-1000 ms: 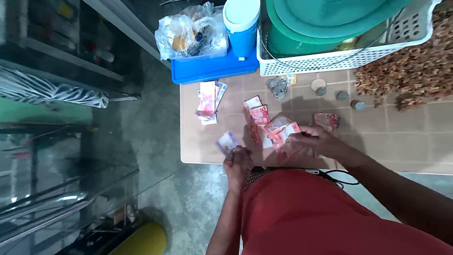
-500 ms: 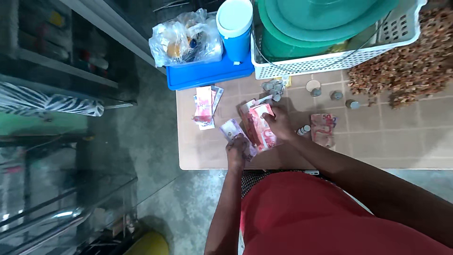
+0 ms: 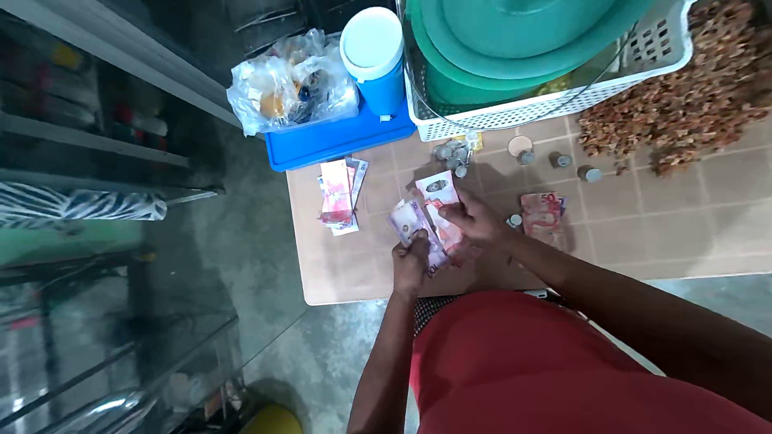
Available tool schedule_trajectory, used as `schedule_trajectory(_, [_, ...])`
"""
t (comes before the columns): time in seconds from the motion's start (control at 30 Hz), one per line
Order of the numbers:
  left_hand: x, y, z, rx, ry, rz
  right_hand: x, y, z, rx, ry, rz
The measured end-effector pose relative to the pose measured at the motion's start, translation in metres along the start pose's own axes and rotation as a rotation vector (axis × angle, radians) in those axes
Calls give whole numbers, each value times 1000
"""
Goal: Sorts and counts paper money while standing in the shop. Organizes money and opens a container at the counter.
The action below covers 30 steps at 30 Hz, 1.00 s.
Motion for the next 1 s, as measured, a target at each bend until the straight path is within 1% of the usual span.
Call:
schedule_trajectory(0.07, [-11,-6,-2,-50,47,-5,-6,9,-10,34,123,-9])
schedule_trajectory(0.1, [-16,-9,-4,-78,74,-14,-9,15,-15,24,145,14])
schedule_trajectory(0.2, [-26,-21,-12,-142,140,-97,-14,36,-17,39,125,78])
schedule_trajectory(0.27, [-27,-29,-18,-37,105,-212,-18,45,-17,163,138,67])
schedule_trajectory(0.33, [-27,-37,-26,178,35,-359,-24,55,-19,275,206,29])
schedule_trajectory(0.4, [-27,-44,-28,322,-32,-491,-26,58,-21,314,249,50])
schedule_trajectory(0.43, [-29,-47,-28,349,-16,-524,-24,57,-20,330,253,76])
schedule_trajectory(0.47, [-31,-50,-28,330,-4,-547,-23,56,-17,359,247,106])
schedule_trajectory(0.5, [-33,-52,-27,251,2,-544,-22,56,-14,400,250,134])
schedule_trajectory(0.53, [-36,-53,-25,149,9,-507,-21,58,-10,429,265,166])
schedule_trajectory(0.57, [-39,-52,-25,35,19,-435,-21,61,-7,428,300,199])
schedule_trajectory(0.63, [-44,-49,-29,-164,-5,-273,-24,74,-9,339,380,242])
schedule_trajectory(0.67, [-44,-51,-31,-198,-18,-227,-26,81,-14,282,434,238])
schedule_trajectory(0.7, [-44,-58,-32,-195,-43,-237,-29,87,-19,234,478,228])
schedule_trajectory(0.73, [-44,-69,-30,-205,-79,-291,-29,89,-21,192,495,220])
schedule_trajectory(0.8, [-52,-99,-25,-280,-114,-466,-33,91,-16,197,463,225])
schedule_trajectory(0.83, [-57,-112,-23,-324,-121,-555,-36,88,-11,293,411,222])
schedule_trajectory(0.87, [-63,-121,-22,-361,-126,-620,-37,83,-9,466,350,187])
schedule_trajectory(0.9, [-68,-124,-23,-386,-123,-660,-40,77,-11,669,306,111])
schedule_trajectory(0.93, [-71,-123,-26,-390,-102,-678,-42,74,-15,833,260,27])
schedule_trajectory(1.0, [-73,-111,-32,-369,-41,-675,-47,77,-22,974,167,-86])
Point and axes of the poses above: each hand's wrist, its own x-axis towards the middle knuckle, its own z-axis out of the back of the hand, y = z × x, the point moved 7 cm from there along x, towards the middle knuckle, and after that the axes turned 1 degree about z, right-handed, at the moved point
